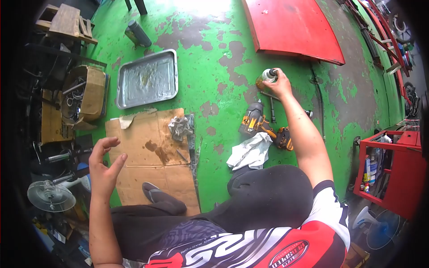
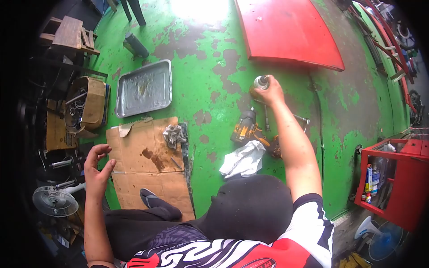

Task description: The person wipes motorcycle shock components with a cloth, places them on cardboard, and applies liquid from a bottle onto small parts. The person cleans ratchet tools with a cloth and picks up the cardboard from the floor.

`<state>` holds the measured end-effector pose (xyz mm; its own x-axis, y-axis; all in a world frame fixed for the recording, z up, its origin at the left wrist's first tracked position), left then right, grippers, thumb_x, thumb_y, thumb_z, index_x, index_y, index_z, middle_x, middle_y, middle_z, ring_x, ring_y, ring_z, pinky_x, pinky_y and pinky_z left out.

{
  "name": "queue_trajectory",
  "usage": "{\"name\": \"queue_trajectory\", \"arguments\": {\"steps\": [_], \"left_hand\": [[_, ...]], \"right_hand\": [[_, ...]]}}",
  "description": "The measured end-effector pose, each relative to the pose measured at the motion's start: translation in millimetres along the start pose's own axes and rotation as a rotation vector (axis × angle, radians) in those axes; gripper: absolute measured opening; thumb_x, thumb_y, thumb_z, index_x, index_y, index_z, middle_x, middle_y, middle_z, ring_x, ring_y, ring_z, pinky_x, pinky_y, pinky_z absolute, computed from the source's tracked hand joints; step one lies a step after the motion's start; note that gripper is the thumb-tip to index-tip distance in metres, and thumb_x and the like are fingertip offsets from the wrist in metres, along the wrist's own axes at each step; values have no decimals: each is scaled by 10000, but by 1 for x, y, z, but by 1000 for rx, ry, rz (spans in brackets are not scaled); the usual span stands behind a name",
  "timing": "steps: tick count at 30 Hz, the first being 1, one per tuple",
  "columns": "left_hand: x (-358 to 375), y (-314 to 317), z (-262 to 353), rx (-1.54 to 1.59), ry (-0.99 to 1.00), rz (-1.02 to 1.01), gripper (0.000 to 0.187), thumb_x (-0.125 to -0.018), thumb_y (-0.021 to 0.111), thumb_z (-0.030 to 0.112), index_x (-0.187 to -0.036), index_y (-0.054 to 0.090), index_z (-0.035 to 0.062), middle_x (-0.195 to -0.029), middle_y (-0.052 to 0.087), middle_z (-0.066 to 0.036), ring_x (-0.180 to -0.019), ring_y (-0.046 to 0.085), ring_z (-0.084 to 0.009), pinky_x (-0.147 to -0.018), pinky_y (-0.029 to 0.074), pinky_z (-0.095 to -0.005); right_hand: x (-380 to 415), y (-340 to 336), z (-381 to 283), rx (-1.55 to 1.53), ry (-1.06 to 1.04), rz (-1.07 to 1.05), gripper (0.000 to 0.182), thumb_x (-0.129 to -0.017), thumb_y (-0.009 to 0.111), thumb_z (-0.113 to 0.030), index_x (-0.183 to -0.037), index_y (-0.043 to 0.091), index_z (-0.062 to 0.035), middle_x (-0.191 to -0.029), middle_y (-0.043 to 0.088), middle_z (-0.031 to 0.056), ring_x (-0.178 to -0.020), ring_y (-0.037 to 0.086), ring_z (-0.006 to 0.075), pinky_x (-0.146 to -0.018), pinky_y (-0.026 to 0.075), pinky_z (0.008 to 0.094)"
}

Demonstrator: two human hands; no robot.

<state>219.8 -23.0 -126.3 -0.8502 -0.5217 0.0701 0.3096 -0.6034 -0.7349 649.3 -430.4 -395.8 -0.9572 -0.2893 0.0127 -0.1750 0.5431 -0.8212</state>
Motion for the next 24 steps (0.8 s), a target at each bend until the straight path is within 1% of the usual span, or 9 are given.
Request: {"name": "queue_trajectory", "arguments": {"steps": [3, 5, 6, 9, 10, 14, 16, 20, 24], "left_hand": [[-1, 4, 8, 6, 4, -17, 423, -747, 783, 96, -1142, 650, 21, -1103, 688, -97, -1085, 637, -238, -957, 464, -372], [1, 5, 6, -96, 88, -33, 425, -734, 774, 91, -1133, 645, 22, -1091, 682, -94, -1078, 634, -233, -922, 458, -353], [0, 6, 15, -65, 104, -41, 439, -725, 794, 105, -1131, 648, 24, -1098, 685, -98, -1082, 637, -244, -926, 464, -360], [0, 12, 41, -18, 177, -81, 546, -706, 858, 177, -1180, 639, 16, -1154, 669, -147, -1114, 628, -313, -986, 464, -401], [0, 14, 48, -15, 197, -100, 595, -701, 880, 206, -1206, 632, 12, -1179, 660, -170, -1127, 622, -341, -1015, 461, -418], [8, 20, 81, 39, 345, -153, 887, -662, 926, 259, -1410, 511, 22, -1352, 573, -188, -1295, 527, -342, -1071, 430, -420], [16, 20, 99, 153, 372, -193, 857, -666, 929, 253, -1387, 531, 17, -1344, 582, -182, -1298, 531, -314, -1076, 425, -414], [28, 5, 113, 372, 379, -231, 762, -680, 926, 236, -1322, 582, 10, -1280, 631, -162, -1230, 593, -255, -1055, 446, -393], [35, -23, 113, 419, 403, -58, 645, -699, 908, 218, -1237, 627, 1, -1132, 703, -131, -1072, 678, -222, -960, 507, -367]], "right_hand": [[7, -9, -21, -8, -33, 97, 575, -660, 864, -253, -1155, 625, -82, -1157, 688, 127, -1109, 659, 310, -965, 526, 398], [10, -10, -42, 13, -232, 270, 568, -635, 854, -248, -1127, 631, -75, -1197, 665, 148, -1150, 633, 322, -981, 513, 416], [10, -12, -54, -27, -167, 106, 673, -649, 850, -315, -1234, 624, -72, -1260, 637, 177, -1226, 593, 329, -1062, 476, 402], [44, -60, -171, -328, -307, -271, 619, -671, 890, -245, -1199, 639, -42, -1231, 646, 158, -1179, 608, 296, -1037, 482, 403], [57, -72, -207, -289, -457, -350, 667, -691, 896, -258, -1250, 597, -50, -1195, 633, 144, -1140, 610, 270, -1016, 481, 381], [127, -117, -342, -405, -817, -699, 654, -688, 883, -225, -1246, 589, -54, -1246, 607, 159, -1175, 567, 301, -1044, 443, 404], [158, -119, -387, -471, -1082, -742, 643, -686, 872, -223, -1237, 581, -62, -1245, 595, 157, -1188, 551, 319, -1038, 430, 424], [208, -156, -460, -348, -1187, -771, 696, -672, 877, -237, -1264, 553, -66, -1225, 565, 156, -1220, 519, 348, -1048, 414, 432], [215, -168, -481, -394, -1172, -648, 754, -702, 887, -282, -1330, 532, -62, -1260, 558, 138, -1223, 533, 314, -1037, 423, 425]]}}
Point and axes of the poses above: each hand's wrist, its own x-axis away from the middle knuckle, its own y-axis out of the palm, z = x × y, the point moved 7 cm from there along -x, towards the middle knuckle
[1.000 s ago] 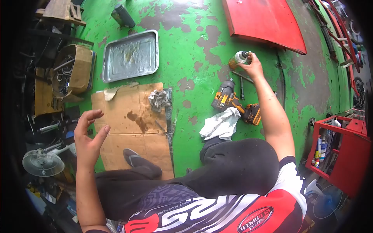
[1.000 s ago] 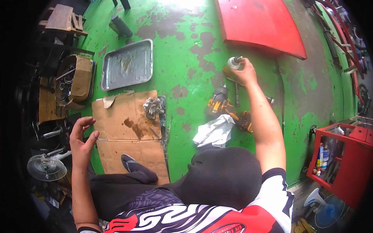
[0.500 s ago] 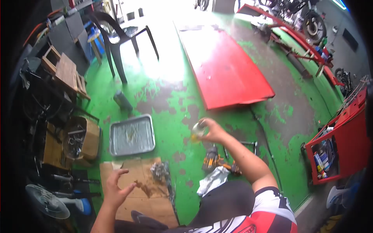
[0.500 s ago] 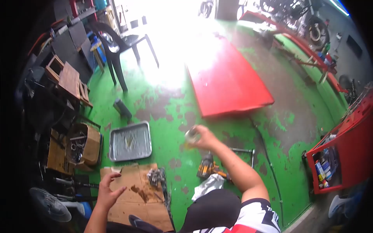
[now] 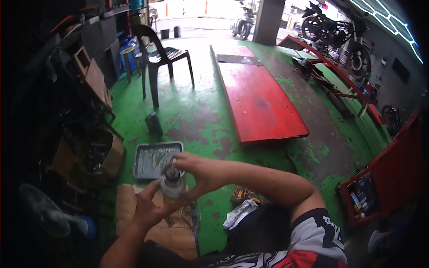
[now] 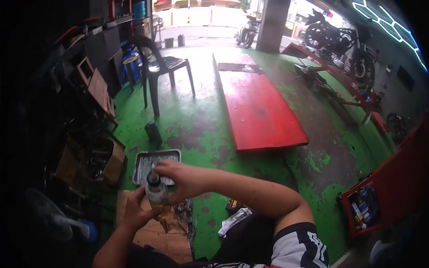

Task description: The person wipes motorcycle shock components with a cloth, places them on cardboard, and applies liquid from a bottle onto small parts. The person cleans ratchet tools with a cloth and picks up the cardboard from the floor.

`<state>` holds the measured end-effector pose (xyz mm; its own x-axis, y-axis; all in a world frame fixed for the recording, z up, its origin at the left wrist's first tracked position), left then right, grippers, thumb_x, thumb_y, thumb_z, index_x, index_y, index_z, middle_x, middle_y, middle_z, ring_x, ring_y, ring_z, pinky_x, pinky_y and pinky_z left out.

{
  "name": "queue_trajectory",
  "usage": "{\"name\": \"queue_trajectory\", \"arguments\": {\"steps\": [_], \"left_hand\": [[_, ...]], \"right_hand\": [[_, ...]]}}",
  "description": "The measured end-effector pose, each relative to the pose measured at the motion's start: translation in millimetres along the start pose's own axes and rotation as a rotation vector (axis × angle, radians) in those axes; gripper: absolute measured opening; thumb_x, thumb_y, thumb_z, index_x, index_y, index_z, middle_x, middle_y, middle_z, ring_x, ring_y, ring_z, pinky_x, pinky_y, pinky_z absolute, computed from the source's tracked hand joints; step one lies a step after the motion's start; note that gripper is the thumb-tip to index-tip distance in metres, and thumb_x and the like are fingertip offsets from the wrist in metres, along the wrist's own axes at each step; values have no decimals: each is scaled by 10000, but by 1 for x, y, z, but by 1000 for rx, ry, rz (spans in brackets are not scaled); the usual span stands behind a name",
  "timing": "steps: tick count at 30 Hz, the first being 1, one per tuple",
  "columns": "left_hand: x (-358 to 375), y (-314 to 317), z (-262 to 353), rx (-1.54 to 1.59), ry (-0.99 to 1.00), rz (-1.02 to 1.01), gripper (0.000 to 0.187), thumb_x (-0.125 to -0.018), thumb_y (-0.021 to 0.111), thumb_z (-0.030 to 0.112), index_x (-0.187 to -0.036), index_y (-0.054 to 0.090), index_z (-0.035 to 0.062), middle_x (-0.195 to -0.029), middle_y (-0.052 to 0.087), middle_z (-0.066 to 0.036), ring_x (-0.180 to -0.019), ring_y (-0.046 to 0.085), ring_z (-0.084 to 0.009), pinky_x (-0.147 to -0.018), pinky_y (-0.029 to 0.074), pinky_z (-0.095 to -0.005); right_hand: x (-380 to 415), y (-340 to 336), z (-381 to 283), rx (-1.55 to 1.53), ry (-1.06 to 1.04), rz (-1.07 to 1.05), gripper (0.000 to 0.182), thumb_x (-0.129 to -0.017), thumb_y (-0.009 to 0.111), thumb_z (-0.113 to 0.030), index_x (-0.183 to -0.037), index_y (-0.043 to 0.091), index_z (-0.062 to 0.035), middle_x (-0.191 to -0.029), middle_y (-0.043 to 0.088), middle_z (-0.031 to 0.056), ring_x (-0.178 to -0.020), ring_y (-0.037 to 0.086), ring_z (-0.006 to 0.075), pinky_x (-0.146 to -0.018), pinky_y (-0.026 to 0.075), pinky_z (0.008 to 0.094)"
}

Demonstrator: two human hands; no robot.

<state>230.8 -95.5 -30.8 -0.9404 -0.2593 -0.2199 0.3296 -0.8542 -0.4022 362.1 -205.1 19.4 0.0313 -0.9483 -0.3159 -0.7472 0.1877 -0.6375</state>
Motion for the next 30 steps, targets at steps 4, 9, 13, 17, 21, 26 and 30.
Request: {"name": "queue_trajectory", "arguments": {"steps": [4, 9, 13, 17, 21, 26, 30], "left_hand": [[6, -20, 2, -58, 25, 67, 617, -723, 872, 280, -1216, 637, -8, -1111, 706, -149, -1057, 683, -244, -940, 510, -366], [14, -31, 5, -99, 56, 81, 620, -685, 880, 318, -1177, 664, 10, -1078, 710, -160, -1009, 686, -280, -896, 520, -375], [16, -40, 14, -169, 123, 108, 628, -676, 883, 344, -1170, 668, 22, -1069, 712, -159, -964, 683, -318, -920, 508, -403], [21, -48, 21, -357, 154, 192, 639, -684, 871, 399, -1167, 667, 33, -1065, 714, -151, -951, 678, -337, -969, 477, -437], [22, -51, 22, -450, 184, 203, 629, -697, 854, 417, -1159, 670, 31, -1069, 713, -145, -960, 675, -344, -995, 468, -440], [17, -50, 27, -146, 38, 46, 588, -684, 859, 334, -1149, 687, 19, -1076, 706, -159, -982, 680, -312, -982, 485, -400], [16, -33, 25, 15, 18, -37, 585, -658, 855, 241, -1161, 672, 4, -1060, 699, -156, -1011, 672, -256, -935, 498, -361]], "right_hand": [[-11, -9, 1, -222, 115, 62, 707, -817, 838, -317, -1400, 519, -77, -1260, 576, 93, -1197, 550, 219, -995, 451, 392], [-21, -4, 4, -443, 125, 86, 403, -904, 753, -261, -1226, 620, -59, -1283, 622, 82, -1178, 562, 185, -985, 447, 380], [-31, -9, -4, -239, 147, 109, 256, -900, 748, -181, -1091, 682, -25, -1168, 672, 87, -1088, 616, 171, -999, 450, 371], [-35, -10, -5, -38, 246, 171, 230, -883, 781, -219, -1023, 708, -51, -1004, 701, 42, -986, 640, 130, -888, 470, 319], [-34, -1, -3, -67, 377, 251, 264, -888, 781, -255, -1052, 701, -65, -991, 710, 29, -964, 644, 117, -862, 465, 302], [-27, -4, -20, -209, 142, 217, 279, -913, 742, -198, -1134, 674, -41, -1226, 660, 95, -1143, 605, 187, -954, 467, 355], [-12, -11, -30, -187, 141, 232, 318, -889, 771, -292, -1092, 706, -56, -1110, 657, 87, -1094, 593, 212, -928, 472, 383]]}}
Point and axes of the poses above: each hand's wrist, its own x-axis away from the middle knuckle, its own y-axis out of the palm, z = x × y, the point moved 7 cm from there along -x, towards the middle knuckle
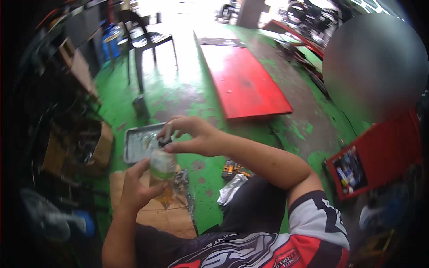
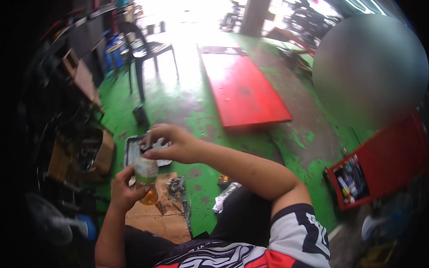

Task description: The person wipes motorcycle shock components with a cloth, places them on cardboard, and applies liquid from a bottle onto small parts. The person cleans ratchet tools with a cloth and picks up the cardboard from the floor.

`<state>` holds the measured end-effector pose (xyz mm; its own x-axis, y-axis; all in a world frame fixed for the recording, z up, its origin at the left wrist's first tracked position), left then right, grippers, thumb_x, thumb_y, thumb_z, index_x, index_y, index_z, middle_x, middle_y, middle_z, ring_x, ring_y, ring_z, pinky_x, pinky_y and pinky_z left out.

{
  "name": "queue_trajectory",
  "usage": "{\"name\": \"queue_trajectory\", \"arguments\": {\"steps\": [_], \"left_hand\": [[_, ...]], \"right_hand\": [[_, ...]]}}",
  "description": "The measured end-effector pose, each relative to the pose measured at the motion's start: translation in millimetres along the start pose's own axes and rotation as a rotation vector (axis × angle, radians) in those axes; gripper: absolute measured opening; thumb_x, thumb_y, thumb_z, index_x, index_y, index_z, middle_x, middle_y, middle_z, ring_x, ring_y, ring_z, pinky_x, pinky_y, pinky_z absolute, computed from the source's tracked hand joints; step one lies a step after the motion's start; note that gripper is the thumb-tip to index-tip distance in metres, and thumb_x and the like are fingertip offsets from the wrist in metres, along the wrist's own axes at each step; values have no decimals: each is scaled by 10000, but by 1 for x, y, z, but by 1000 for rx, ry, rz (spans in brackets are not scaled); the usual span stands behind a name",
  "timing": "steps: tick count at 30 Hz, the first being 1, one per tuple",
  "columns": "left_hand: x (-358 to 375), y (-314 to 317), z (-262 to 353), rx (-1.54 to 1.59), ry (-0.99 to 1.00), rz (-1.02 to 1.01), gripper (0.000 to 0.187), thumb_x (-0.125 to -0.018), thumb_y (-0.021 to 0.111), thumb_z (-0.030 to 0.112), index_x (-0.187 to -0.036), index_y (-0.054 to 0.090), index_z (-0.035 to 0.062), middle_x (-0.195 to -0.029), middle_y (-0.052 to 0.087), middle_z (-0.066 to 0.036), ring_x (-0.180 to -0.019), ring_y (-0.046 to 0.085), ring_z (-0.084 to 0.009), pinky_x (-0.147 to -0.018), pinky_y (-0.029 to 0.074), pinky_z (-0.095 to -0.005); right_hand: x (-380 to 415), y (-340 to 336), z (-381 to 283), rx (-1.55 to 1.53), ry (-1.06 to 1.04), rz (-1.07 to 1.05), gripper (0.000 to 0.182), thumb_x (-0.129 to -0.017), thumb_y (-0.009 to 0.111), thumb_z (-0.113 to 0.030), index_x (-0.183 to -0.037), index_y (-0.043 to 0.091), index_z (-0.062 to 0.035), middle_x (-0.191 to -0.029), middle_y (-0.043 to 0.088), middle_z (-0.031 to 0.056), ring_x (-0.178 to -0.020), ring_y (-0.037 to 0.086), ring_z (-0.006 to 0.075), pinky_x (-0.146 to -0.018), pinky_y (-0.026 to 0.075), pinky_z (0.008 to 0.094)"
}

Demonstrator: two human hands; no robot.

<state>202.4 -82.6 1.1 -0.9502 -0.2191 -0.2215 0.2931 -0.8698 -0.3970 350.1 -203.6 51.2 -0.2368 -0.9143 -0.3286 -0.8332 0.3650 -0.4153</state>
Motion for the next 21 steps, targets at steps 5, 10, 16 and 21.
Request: {"name": "queue_trajectory", "arguments": {"steps": [5, 10, 16, 21], "left_hand": [[-6, 22, 14, -343, 120, 108, 560, -698, 838, 228, -1162, 643, -15, -1057, 697, -149, -1015, 665, -290, -973, 474, -365], [-17, 44, 19, -564, 198, 241, 614, -742, 845, 284, -1231, 613, -6, -1183, 661, -190, -1145, 603, -386, -1131, 297, -559], [-49, 85, 35, -699, 347, 345, 731, -777, 818, 393, -1336, 561, -2, -1356, 579, -220, -1343, 489, -386, -1176, 182, -639], [-83, 158, 40, -366, 351, 17, 836, -913, 734, 341, -1537, 305, -15, -1564, 366, -229, -1464, 334, -357, -1202, 234, -436]], "right_hand": [[20, -8, 6, 60, 40, 217, 297, -833, 804, -305, -969, 698, -63, -984, 662, 69, -1013, 596, 220, -867, 474, 390], [46, -23, -6, 258, 13, 499, 282, -800, 803, -281, -884, 662, -52, -912, 636, 102, -976, 590, 286, -912, 455, 411], [85, -63, -26, 427, 12, 738, 279, -773, 805, -299, -840, 684, -57, -946, 655, 109, -1006, 595, 293, -910, 459, 404], [175, -110, -44, 515, 149, 995, 238, -730, 804, -320, -813, 728, -111, -957, 670, 91, -1088, 561, 304, -958, 419, 474]]}}
Point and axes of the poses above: each hand's wrist, its own x-axis away from the middle knuckle, its own y-axis out of the palm, z = x × y, the point moved 7 cm from there along -x, towards the middle knuckle
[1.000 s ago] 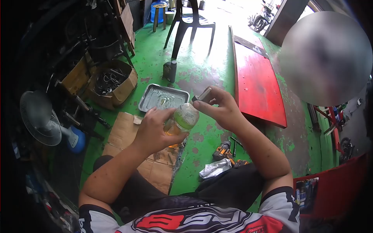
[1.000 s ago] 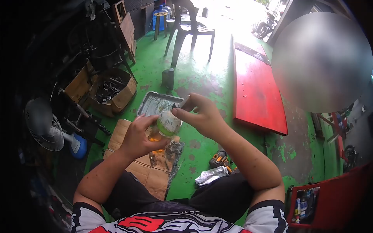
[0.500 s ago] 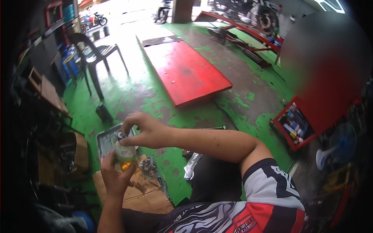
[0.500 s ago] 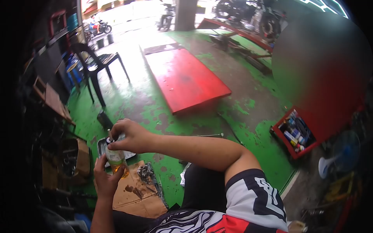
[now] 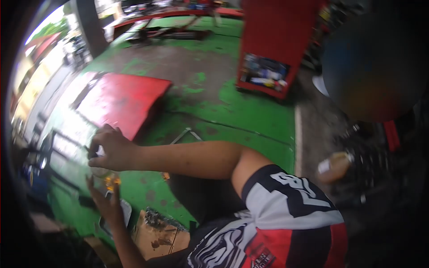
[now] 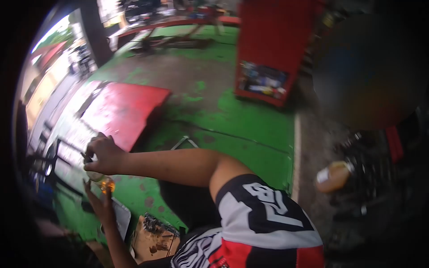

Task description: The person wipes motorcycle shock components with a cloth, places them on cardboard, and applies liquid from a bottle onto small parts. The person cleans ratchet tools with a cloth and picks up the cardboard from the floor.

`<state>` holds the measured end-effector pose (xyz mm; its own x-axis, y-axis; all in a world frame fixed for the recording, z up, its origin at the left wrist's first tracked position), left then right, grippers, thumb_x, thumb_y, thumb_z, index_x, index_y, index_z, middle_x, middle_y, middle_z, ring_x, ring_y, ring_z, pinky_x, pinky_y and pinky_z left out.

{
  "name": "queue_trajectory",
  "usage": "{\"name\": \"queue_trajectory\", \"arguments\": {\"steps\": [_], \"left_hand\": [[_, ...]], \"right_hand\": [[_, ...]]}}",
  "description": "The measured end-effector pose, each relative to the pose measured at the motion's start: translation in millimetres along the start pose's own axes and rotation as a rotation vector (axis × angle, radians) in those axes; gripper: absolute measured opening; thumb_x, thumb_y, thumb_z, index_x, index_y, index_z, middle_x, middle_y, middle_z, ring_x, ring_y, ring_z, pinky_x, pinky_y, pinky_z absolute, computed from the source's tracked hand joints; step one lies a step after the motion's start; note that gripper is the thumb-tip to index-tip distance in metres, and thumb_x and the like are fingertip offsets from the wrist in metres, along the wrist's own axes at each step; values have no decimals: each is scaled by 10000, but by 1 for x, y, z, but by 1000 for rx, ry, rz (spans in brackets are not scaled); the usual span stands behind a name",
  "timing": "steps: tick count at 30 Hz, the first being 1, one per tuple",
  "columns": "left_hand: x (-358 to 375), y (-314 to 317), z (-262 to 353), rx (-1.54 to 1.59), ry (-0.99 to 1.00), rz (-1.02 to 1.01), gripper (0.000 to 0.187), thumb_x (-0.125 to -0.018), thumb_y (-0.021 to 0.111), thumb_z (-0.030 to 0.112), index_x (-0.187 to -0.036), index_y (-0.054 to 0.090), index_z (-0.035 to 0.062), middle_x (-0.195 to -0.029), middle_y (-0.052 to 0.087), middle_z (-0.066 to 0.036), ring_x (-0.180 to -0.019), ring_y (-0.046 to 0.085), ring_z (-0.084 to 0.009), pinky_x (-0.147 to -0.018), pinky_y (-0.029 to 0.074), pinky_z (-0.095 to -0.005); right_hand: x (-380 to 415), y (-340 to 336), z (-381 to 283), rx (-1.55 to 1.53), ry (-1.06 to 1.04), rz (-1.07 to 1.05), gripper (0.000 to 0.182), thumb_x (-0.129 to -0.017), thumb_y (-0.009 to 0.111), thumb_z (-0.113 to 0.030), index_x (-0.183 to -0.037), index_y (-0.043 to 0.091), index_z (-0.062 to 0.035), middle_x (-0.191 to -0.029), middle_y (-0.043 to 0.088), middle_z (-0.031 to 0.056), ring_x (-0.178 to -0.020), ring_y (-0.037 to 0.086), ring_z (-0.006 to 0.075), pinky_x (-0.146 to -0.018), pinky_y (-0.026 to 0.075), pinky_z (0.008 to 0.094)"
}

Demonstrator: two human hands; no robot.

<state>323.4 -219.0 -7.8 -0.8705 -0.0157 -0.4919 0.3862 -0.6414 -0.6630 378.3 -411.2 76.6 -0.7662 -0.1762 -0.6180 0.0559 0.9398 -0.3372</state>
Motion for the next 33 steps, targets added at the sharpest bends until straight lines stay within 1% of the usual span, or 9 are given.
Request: {"name": "queue_trajectory", "arguments": {"steps": [7, 11, 15, 17, 24, 26, 28, 30, 33], "left_hand": [[12, 62, -136, -277, 72, -259, 753, -1006, 586, 422, -1553, 303, -11, -1578, 335, -254, -1485, 280, -391, -1214, 225, -470], [37, 110, -282, 33, -225, -750, 657, -1005, 611, 273, -1490, 350, -85, -1566, 354, -252, -1425, 390, -359, -1178, 296, -416], [81, 121, -317, 13, -638, -959, 754, -957, 625, 460, -1531, 333, 67, -1575, 340, -231, -1351, 451, -433, -1057, 370, -608], [98, 112, -301, -47, -836, -971, 743, -951, 605, 485, -1533, 345, 105, -1564, 360, -215, -1335, 462, -434, -1035, 374, -630], [132, 52, -103, 335, -845, -918, 564, -992, 476, 370, -1469, 486, 68, -1521, 467, -127, -1360, 442, -322, -1123, 312, -475], [140, 36, -40, 397, -862, -906, 534, -1004, 439, 338, -1451, 527, 58, -1508, 497, -102, -1367, 436, -289, -1148, 294, -431], [146, 28, 26, 373, -931, -886, 517, -1003, 445, 319, -1434, 540, 51, -1460, 528, -107, -1339, 454, -276, -1133, 314, -424], [150, 21, 58, 369, -949, -890, 510, -1002, 451, 313, -1427, 544, 47, -1436, 539, -117, -1316, 467, -268, -1122, 328, -422], [153, 18, 84, 402, -925, -905, 497, -1002, 472, 322, -1405, 545, 40, -1422, 526, -143, -1281, 480, -271, -1088, 367, -434]], "right_hand": [[105, -205, 42, 337, 34, 523, 218, -673, 828, -261, -799, 725, -114, -866, 692, 88, -910, 607, 310, -885, 463, 439], [212, -302, 52, 694, 138, 700, 244, -681, 826, -236, -848, 722, -92, -845, 689, 90, -881, 615, 304, -845, 470, 427], [357, -353, 59, 948, 452, 803, 275, -714, 818, -235, -911, 718, -72, -911, 689, 113, -963, 606, 324, -880, 469, 442], [437, -370, 61, 1042, 598, 833, 280, -733, 818, -257, -929, 721, -83, -913, 691, 114, -971, 613, 328, -879, 477, 449], [673, -378, -6, 1073, 1221, 866, 327, -768, 839, -278, -959, 711, -44, -957, 705, 140, -940, 657, 313, -829, 517, 410], [723, -379, -35, 1322, 1198, 829, 340, -776, 814, -299, -962, 704, -36, -966, 702, 177, -926, 670, 347, -804, 523, 438], [761, -377, -65, 1131, 1332, 1027, 339, -778, 811, -316, -916, 692, -30, -890, 705, 171, -866, 679, 365, -770, 527, 457], [813, -375, -85, 1358, 1316, 1069, 299, -770, 833, -270, -872, 690, -28, -766, 705, 125, -697, 679, 314, -668, 526, 420], [851, -365, -122, 1411, 1512, 1305, 339, -794, 812, -343, -867, 687, -37, -751, 711, 118, -712, 693, 320, -683, 532, 426]]}}
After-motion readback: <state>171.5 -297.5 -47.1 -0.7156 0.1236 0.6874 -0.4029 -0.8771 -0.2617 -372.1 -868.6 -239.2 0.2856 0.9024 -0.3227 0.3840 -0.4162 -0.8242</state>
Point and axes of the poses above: each hand's wrist, its own x-axis away from the middle knuckle, its own y-axis out of the palm, z = x × y, the point moved 7 cm from there along -x, towards the middle knuckle
